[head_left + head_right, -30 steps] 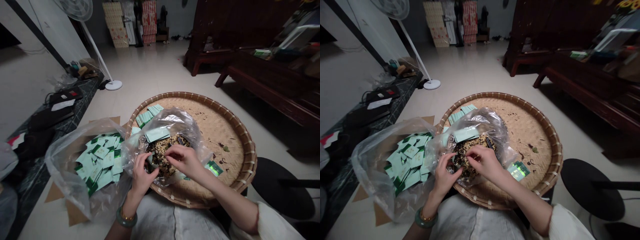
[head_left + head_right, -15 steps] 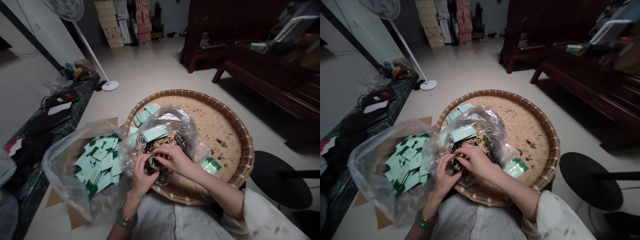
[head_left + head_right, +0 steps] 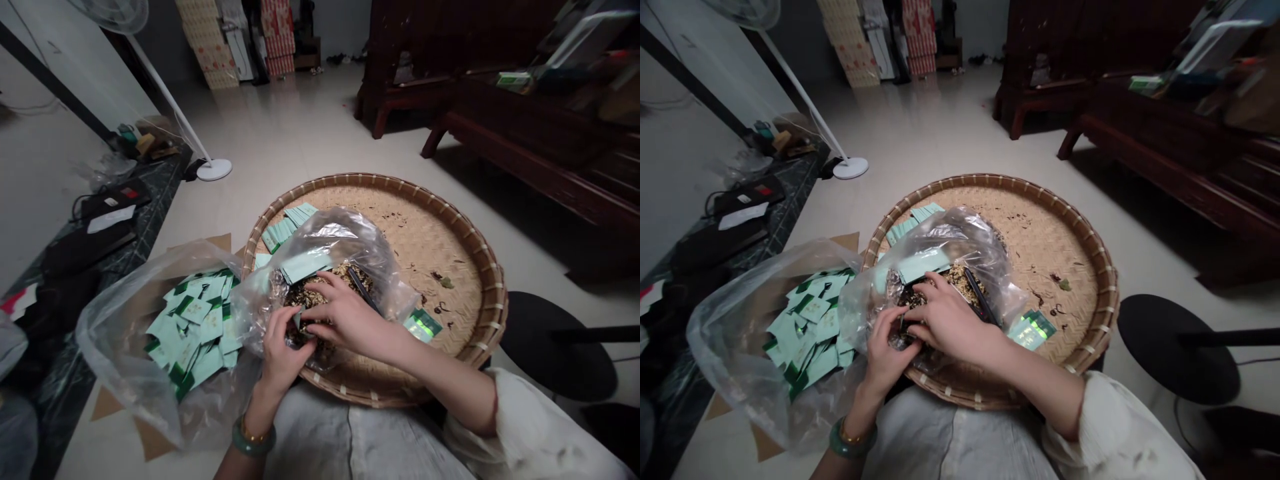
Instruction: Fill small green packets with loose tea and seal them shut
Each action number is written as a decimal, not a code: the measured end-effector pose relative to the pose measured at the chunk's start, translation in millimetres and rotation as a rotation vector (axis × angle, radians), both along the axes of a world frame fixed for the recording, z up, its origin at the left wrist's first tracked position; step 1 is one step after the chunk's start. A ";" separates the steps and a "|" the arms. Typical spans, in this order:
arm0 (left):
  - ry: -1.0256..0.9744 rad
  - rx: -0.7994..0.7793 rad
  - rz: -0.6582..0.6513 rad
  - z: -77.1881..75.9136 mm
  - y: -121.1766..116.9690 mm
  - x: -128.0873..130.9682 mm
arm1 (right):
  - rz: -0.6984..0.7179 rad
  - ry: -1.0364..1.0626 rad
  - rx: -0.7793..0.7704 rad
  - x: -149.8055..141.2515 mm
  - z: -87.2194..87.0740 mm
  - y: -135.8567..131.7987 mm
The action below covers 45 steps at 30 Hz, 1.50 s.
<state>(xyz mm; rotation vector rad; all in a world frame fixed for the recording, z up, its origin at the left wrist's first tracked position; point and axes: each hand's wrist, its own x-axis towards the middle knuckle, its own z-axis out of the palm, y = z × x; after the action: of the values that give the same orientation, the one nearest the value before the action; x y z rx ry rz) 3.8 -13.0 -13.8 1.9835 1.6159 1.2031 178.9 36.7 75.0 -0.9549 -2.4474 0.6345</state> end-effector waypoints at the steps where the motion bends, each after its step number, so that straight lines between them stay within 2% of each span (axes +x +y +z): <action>1: 0.001 -0.004 -0.001 -0.2 0.1 0.2 | 0.017 -0.030 -0.005 -2.6 1.7 1.5; 5: 0.006 0.001 -0.011 0.2 0.1 0.5 | 0.057 -0.142 -0.031 -11.5 3.8 6.2; 10: 0.009 0.003 -0.013 0.5 0.3 1.3 | 0.046 -0.195 -0.079 -18.6 -7.2 9.9; 17: 0.010 0.018 -0.012 1.0 -0.2 0.6 | 0.035 -0.017 -0.198 -19.8 -12.0 11.3; 20: -0.005 0.015 0.001 0.2 -0.1 -0.6 | -0.046 0.234 -0.330 -10.6 -13.6 14.2; 23: -0.008 0.020 0.012 -1.1 0.4 -1.5 | -0.173 0.581 -0.655 -1.5 -18.6 16.4; 26: -0.009 0.036 0.008 -1.7 0.7 -1.4 | -0.250 0.809 -0.947 0.7 -22.0 13.2; 29: -0.005 0.052 0.013 -1.5 0.3 -1.1 | -0.299 0.974 -1.076 7.8 -17.9 6.5; 31: 0.004 0.067 0.020 -1.4 -0.6 -1.3 | -0.375 1.134 -1.043 26.8 -11.3 3.8; 34: 0.017 0.099 0.020 -2.5 -2.2 -2.2 | -0.583 1.677 -0.711 75.2 -3.3 4.4; 36: 0.020 0.125 0.015 -4.2 -2.8 -2.4 | -0.670 1.913 -0.610 103.5 -4.1 3.8; 38: 0.024 0.137 0.004 -6.0 -2.7 -1.9 | -0.777 1.881 -0.648 113.4 -10.0 -2.8; 40: 0.031 0.144 -0.006 -7.1 -2.4 -0.9 | -0.817 1.664 -0.656 102.1 -17.1 -16.4; 41: 0.036 0.146 -0.011 -7.2 -2.2 -0.3 | -0.777 1.505 -0.628 90.5 -19.7 -24.9; 43: 0.043 0.146 -0.011 -6.4 -2.4 1.0 | -0.641 1.128 -0.403 62.8 -21.6 -42.2; 45: 0.046 0.140 -0.006 -4.6 -3.0 2.2 | -0.405 0.704 -0.173 37.3 -20.8 -56.0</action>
<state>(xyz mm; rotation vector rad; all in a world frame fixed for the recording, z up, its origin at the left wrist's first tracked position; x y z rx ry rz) 6.0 -16.1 -18.4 2.1130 1.5857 1.3109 216.2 -19.3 54.2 -1.0303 -1.5527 0.8615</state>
